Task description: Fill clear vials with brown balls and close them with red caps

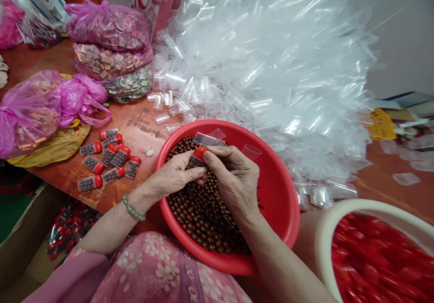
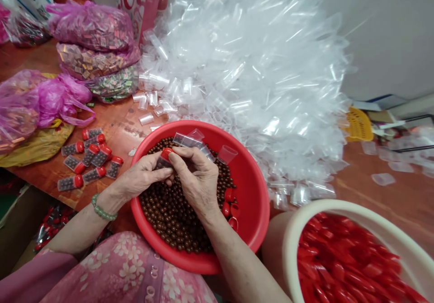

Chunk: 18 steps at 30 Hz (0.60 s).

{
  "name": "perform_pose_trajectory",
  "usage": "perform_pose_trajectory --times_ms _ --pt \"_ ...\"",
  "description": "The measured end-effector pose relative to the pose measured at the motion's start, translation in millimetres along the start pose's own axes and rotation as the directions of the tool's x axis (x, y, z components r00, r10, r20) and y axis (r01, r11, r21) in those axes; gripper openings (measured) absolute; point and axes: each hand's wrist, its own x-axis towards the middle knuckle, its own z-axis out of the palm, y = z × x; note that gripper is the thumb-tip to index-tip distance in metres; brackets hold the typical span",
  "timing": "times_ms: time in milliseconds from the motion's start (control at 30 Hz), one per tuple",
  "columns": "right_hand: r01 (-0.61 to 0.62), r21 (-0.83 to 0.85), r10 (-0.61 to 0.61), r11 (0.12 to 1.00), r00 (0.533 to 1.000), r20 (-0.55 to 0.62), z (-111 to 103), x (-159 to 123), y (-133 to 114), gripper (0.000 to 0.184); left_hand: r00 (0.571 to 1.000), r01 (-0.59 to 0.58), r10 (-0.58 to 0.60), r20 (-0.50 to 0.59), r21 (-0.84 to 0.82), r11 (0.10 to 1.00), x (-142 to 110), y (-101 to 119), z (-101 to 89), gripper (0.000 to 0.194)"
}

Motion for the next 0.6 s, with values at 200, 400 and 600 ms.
perform_pose_trajectory --times_ms 200,400,600 --pt "0.085 -0.153 -0.058 0.985 0.983 0.176 -13 5 -6 0.007 1.000 0.011 -0.011 -0.002 0.062 0.998 1 -3 0.3 0.025" --pt "0.329 -0.338 -0.235 0.882 0.928 0.289 -23 0 -1 0.015 1.000 0.010 -0.010 -0.011 0.019 1.000 0 -4 1.5 0.029" --pt "0.684 -0.530 -0.445 0.501 0.729 0.520 -17 -6 8 0.078 0.996 0.078 -0.083 -0.021 -0.198 0.977 0 -3 -0.2 0.044"
